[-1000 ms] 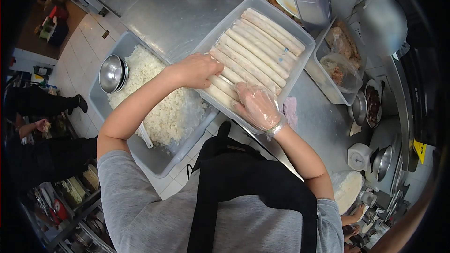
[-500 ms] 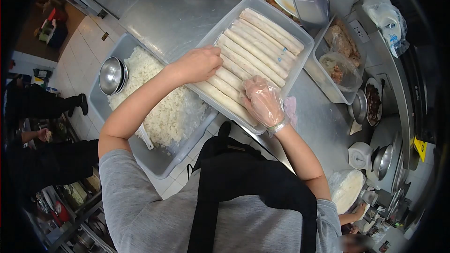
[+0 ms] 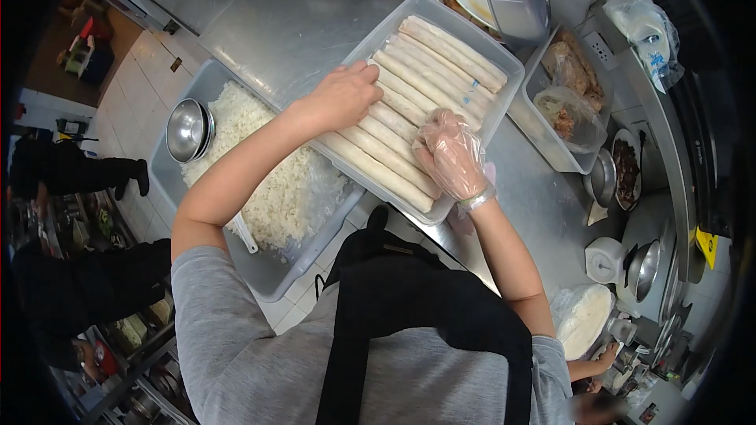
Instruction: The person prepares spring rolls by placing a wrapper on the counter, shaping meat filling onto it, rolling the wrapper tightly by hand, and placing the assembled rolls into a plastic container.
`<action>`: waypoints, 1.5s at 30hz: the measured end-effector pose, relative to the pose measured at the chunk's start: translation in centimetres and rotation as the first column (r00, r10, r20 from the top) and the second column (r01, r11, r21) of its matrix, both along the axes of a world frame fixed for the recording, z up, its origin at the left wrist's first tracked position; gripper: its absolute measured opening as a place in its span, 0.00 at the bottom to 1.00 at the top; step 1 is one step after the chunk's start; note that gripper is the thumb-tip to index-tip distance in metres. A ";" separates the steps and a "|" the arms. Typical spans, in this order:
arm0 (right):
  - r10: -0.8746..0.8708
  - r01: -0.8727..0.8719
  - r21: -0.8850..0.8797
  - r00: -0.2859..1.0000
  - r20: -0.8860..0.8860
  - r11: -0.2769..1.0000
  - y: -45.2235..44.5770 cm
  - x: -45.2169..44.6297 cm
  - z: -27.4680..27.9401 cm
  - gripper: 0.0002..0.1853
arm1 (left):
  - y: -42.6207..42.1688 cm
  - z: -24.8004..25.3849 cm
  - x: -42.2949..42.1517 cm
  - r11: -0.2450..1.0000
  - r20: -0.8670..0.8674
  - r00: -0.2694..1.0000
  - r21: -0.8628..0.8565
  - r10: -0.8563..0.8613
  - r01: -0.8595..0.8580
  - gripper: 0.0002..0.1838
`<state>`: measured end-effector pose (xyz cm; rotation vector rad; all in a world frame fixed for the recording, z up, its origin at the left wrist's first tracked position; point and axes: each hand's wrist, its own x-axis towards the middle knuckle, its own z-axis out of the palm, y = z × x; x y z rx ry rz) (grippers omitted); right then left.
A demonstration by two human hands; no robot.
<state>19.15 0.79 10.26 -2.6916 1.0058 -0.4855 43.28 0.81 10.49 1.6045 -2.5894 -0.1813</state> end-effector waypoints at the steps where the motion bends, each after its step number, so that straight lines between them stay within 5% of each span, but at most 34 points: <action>1: -0.002 0.002 -0.001 1.000 0.001 1.000 -0.2 0.0 -0.3 0.13 | -0.2 -0.2 0.2 0.995 -0.006 0.999 -0.091 -0.051 0.050 0.12; 9: -0.129 0.128 0.249 0.992 -0.013 0.960 -1.8 -0.2 -0.1 0.15 | -1.2 0.1 -0.8 0.996 -0.059 0.997 0.072 0.057 -0.053 0.10; 13: -0.117 0.121 -0.084 0.992 0.056 0.989 -3.1 -0.8 -0.1 0.14 | -2.7 -0.2 -1.1 0.995 -0.070 0.993 0.039 0.094 -0.092 0.09; 20: -0.168 0.184 0.131 0.978 -0.122 0.974 -4.1 -0.6 -0.1 0.13 | -4.3 0.0 -1.9 0.981 0.026 0.990 0.130 0.142 -0.144 0.11; 23: -0.133 0.135 0.033 0.989 -0.072 0.990 -4.9 -1.2 -0.8 0.11 | -4.6 -1.3 -0.9 0.997 -0.016 1.000 -0.077 0.026 -0.027 0.10; 25: 0.020 0.023 -0.325 0.992 0.127 0.945 -6.5 -1.8 -2.5 0.12 | -5.6 -2.6 -0.1 0.885 0.061 0.984 -0.429 -0.170 0.180 0.13; 26: 0.019 0.024 -0.325 0.992 0.128 0.946 -6.8 -1.6 -1.9 0.12 | -6.1 -2.3 -0.1 0.885 0.062 0.983 -0.429 -0.171 0.181 0.13; 28: -0.104 0.118 0.273 0.992 -0.066 0.955 -7.5 -1.2 -0.6 0.12 | -7.2 -1.7 -0.3 0.997 0.020 0.997 -0.008 -0.077 0.078 0.13; 31: -0.194 0.156 0.309 0.976 0.098 0.938 -7.1 -1.0 -0.5 0.09 | -7.3 1.1 -1.4 0.988 0.019 1.000 0.157 0.009 -0.012 0.15; 34: -0.066 0.042 0.190 0.991 0.119 0.981 -8.2 -1.4 -2.2 0.10 | -7.9 -0.2 -1.0 0.997 -0.018 0.998 0.051 -0.065 0.065 0.17; 37: -0.106 0.069 0.347 0.990 0.088 0.935 -8.9 -1.8 -1.4 0.11 | -9.1 -1.4 -0.9 0.990 0.010 0.997 0.120 -0.080 0.078 0.17; 45: -0.051 0.058 0.319 0.998 -0.029 0.946 -9.0 -2.0 -1.2 0.12 | -9.5 -1.5 -0.2 0.965 -0.152 0.988 0.251 -0.041 0.079 0.18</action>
